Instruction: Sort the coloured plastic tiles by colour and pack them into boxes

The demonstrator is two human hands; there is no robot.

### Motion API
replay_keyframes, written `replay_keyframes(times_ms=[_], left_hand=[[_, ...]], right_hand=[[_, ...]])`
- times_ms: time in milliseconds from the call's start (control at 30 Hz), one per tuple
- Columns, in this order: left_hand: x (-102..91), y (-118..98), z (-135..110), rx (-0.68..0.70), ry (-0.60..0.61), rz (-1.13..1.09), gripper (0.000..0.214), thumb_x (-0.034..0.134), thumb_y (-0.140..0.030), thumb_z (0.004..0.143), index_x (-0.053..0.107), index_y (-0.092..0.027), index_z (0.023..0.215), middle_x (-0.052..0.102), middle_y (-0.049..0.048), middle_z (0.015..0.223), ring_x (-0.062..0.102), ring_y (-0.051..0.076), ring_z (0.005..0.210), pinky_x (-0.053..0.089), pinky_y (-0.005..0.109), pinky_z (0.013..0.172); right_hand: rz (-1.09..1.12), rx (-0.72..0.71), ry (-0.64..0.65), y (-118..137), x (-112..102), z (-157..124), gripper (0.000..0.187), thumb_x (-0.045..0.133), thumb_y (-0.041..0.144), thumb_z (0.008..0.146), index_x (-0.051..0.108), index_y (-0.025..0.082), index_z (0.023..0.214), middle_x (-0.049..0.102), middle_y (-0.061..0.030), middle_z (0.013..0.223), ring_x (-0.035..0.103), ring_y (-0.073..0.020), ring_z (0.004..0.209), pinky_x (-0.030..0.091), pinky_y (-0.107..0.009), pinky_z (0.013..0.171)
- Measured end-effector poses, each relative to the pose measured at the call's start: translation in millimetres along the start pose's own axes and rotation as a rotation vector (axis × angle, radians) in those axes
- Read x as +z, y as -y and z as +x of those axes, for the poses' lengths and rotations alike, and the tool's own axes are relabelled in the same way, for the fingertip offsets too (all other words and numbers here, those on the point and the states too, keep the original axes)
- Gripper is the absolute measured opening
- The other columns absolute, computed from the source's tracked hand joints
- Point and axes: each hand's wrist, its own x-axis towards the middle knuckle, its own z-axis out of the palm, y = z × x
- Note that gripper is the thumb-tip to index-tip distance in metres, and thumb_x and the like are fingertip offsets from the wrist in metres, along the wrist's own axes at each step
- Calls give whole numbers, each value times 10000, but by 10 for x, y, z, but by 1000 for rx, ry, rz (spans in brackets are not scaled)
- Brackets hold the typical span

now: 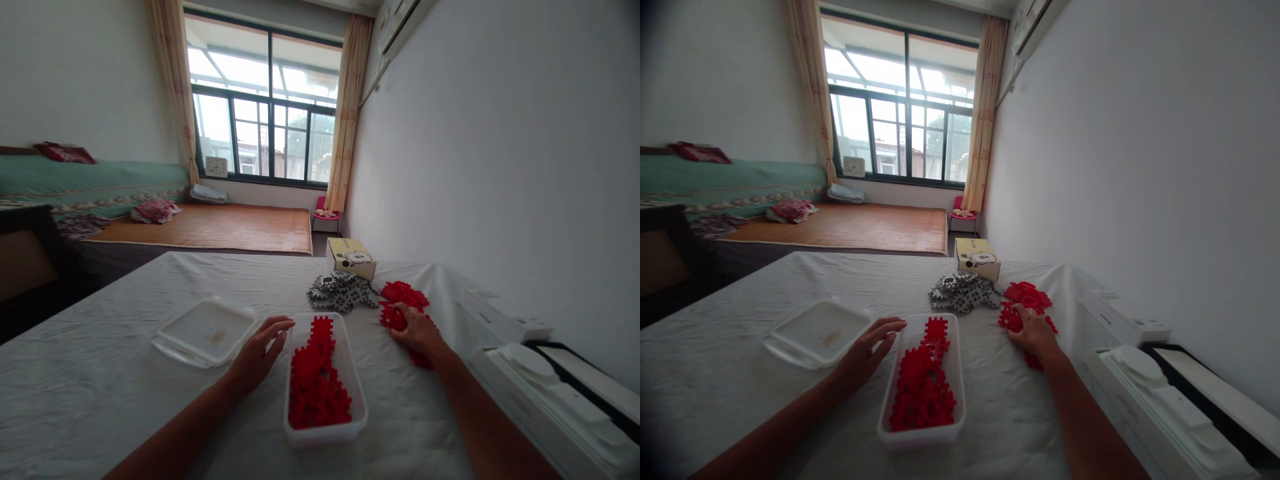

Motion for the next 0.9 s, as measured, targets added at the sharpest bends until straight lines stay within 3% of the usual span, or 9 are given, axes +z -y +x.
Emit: replay_keyframes(times_ms=[200, 333, 400, 500, 567, 667, 733, 767, 900], left_hand=[[-7, -12, 4, 5, -3, -4, 282, 401, -269, 944, 614, -235, 1126, 601, 70, 1176, 554, 185, 1122, 450, 329, 983], [0, -22, -1, -4, -7, -15, 280, 401, -268, 946, 610, -233, 1130, 599, 71, 1174, 553, 182, 1121, 450, 324, 982], [3, -31, -7, -6, -6, -22, 283, 399, -268, 949, 602, -229, 1142, 596, 73, 1174, 549, 180, 1123, 446, 324, 987], [2, -45, -13, -3, -1, -29, 288, 395, -270, 952, 588, -225, 1161, 587, 77, 1183, 540, 179, 1131, 439, 326, 994], [-4, -57, -17, -3, 1, -29, 290, 391, -276, 954, 588, -224, 1160, 584, 79, 1185, 537, 183, 1133, 437, 333, 995], [-20, -83, -17, -17, 7, -32, 303, 371, -284, 963, 591, -218, 1160, 584, 83, 1190, 529, 189, 1141, 431, 346, 1002], [-30, -100, -15, -25, 17, -37, 312, 359, -289, 968, 590, -216, 1166, 580, 85, 1198, 524, 190, 1147, 429, 351, 1005], [-34, -106, -14, -26, 20, -39, 315, 356, -291, 969, 590, -217, 1166, 579, 85, 1199, 523, 190, 1149, 430, 353, 1006], [-35, -108, -10, -31, 22, -31, 319, 356, -297, 967, 596, -224, 1164, 579, 82, 1206, 524, 193, 1155, 432, 349, 1005]], right_hand=[[83, 60, -100, -157, -89, 45, 508, 646, 312, 656, 490, 237, 1134, 624, -40, 920, 617, -200, 778, 428, -281, 683], [377, 83, -167, 131, -321, 6, 540, 675, 379, 651, 433, 251, 1117, 620, -7, 874, 615, -191, 701, 471, -302, 637], [603, -33, -135, 476, -430, -110, 581, 685, 407, 665, 398, 246, 1144, 616, -18, 927, 617, -182, 714, 497, -306, 633], [802, -333, -2, 1097, -503, -401, 553, 676, 352, 711, 380, 239, 1163, 608, -22, 944, 604, -156, 726, 515, -289, 648], [744, -531, 74, 1449, -495, -590, 500, 676, 298, 724, 427, 246, 1154, 613, -28, 951, 596, -162, 774, 517, -302, 702], [529, -780, 132, 1719, -480, -716, 631, 773, 371, 645, 501, 284, 1208, 562, -82, 1221, 508, -259, 1107, 447, -408, 934], [448, -830, 136, 1681, -512, -661, 740, 787, 486, 603, 502, 317, 1265, 470, -74, 1368, 390, -302, 1251, 358, -458, 1034], [443, -796, 126, 1589, -540, -598, 704, 749, 526, 638, 510, 321, 1267, 468, -66, 1376, 390, -299, 1258, 349, -460, 1043], [464, -347, 109, 784, -653, -261, 368, 487, 497, 854, 622, 258, 1099, 655, -73, 1108, 605, -239, 998, 482, -382, 882]])
